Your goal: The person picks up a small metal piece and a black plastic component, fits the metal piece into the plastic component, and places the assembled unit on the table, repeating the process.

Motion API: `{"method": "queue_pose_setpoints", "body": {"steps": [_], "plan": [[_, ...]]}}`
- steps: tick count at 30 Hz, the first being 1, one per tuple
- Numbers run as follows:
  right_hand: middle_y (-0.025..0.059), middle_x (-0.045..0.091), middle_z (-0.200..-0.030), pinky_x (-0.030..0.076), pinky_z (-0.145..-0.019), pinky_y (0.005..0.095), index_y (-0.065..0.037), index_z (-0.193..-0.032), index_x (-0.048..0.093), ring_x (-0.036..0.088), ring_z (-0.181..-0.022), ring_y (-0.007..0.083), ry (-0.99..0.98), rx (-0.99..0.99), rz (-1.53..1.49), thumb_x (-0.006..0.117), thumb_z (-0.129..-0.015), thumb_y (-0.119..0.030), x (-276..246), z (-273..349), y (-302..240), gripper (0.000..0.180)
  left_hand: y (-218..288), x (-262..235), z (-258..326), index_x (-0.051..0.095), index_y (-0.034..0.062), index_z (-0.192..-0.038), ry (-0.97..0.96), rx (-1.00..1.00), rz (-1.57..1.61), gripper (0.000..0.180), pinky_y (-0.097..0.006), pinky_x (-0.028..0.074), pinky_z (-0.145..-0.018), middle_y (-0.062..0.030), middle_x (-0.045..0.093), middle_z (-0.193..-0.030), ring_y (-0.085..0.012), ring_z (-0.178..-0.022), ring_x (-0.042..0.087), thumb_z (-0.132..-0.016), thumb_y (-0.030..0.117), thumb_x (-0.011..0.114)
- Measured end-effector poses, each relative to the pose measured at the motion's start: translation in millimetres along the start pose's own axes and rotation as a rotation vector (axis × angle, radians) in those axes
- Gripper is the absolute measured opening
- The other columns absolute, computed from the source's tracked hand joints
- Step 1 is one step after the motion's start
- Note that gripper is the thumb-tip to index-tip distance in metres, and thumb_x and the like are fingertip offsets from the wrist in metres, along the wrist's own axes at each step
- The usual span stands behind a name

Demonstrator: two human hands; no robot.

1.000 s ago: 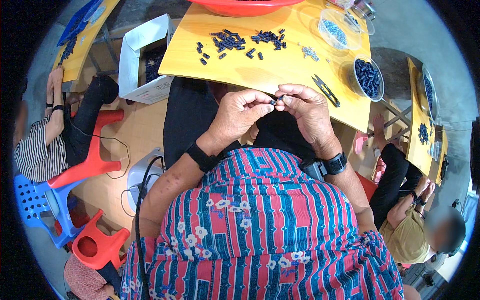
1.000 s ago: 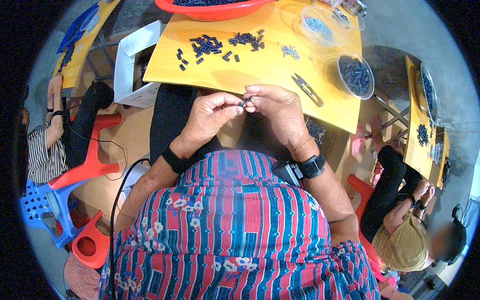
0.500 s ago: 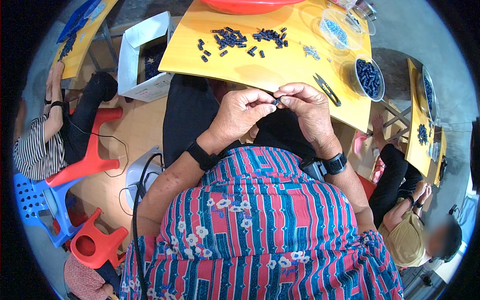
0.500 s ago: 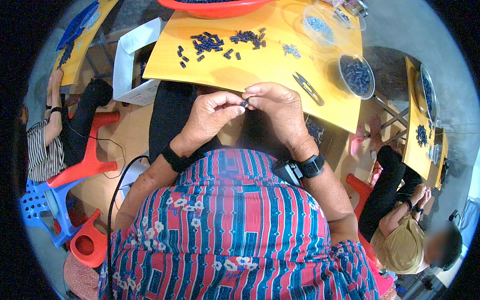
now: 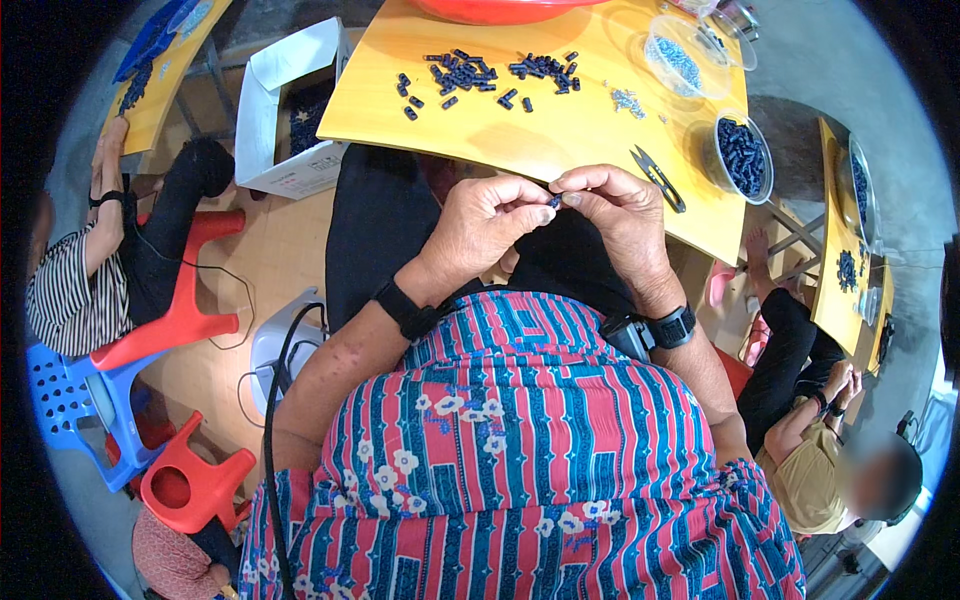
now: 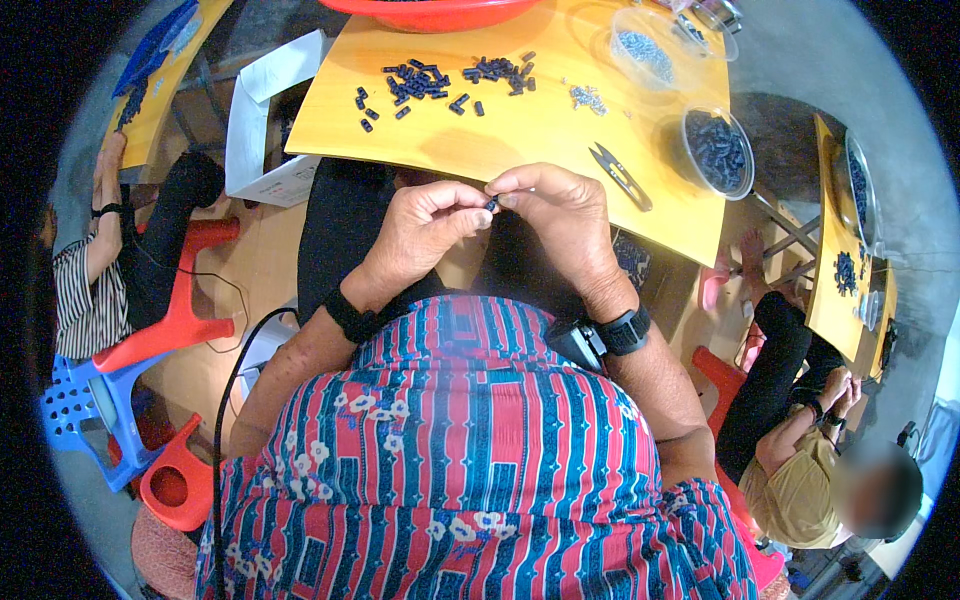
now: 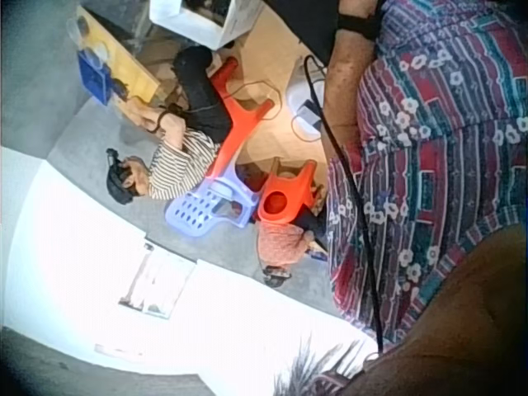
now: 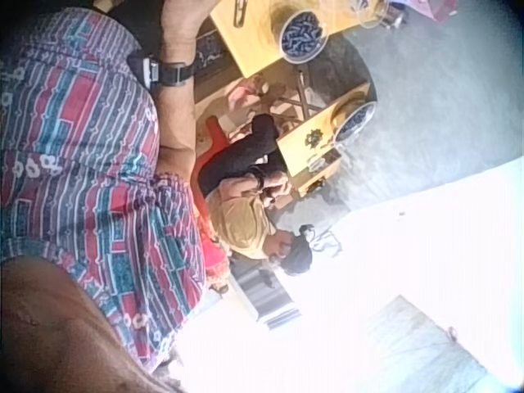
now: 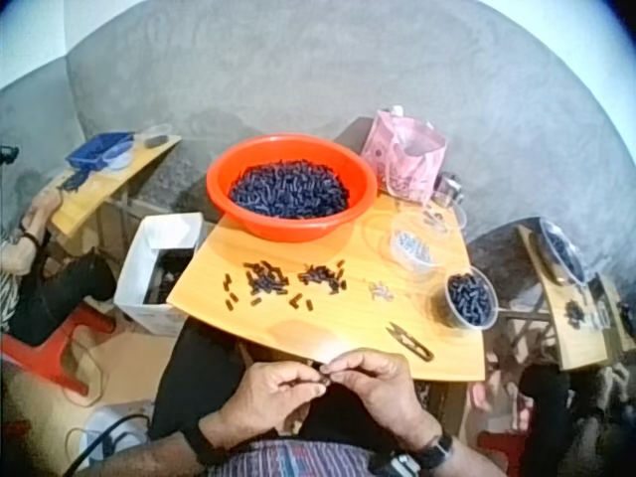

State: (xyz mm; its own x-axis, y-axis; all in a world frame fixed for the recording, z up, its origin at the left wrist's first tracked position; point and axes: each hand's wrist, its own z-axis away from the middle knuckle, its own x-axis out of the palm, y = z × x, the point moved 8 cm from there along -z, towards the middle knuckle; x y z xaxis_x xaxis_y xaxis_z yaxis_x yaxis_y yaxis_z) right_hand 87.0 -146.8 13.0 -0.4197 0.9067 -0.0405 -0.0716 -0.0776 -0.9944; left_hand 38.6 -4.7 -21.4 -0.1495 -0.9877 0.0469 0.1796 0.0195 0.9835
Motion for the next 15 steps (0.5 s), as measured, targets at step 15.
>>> {"method": "queue_pose_setpoints", "body": {"steps": [15], "plan": [[0.0066,0.071,-0.084,0.055,-0.073,0.0313,-0.009,-0.084,0.072,0.068,-0.080,0.0232,-0.089,-0.554,0.518,0.066,-0.070,0.011,22,2,-40,0.025,-10,-1,0,0.068,-0.0026,-0.104,0.000,-0.030,0.094,0.017,-0.021,0.051,-0.071,-0.0013,0.068,-0.086,-0.0065,-0.077,0.061,-0.095,0.012,0.063]]}}
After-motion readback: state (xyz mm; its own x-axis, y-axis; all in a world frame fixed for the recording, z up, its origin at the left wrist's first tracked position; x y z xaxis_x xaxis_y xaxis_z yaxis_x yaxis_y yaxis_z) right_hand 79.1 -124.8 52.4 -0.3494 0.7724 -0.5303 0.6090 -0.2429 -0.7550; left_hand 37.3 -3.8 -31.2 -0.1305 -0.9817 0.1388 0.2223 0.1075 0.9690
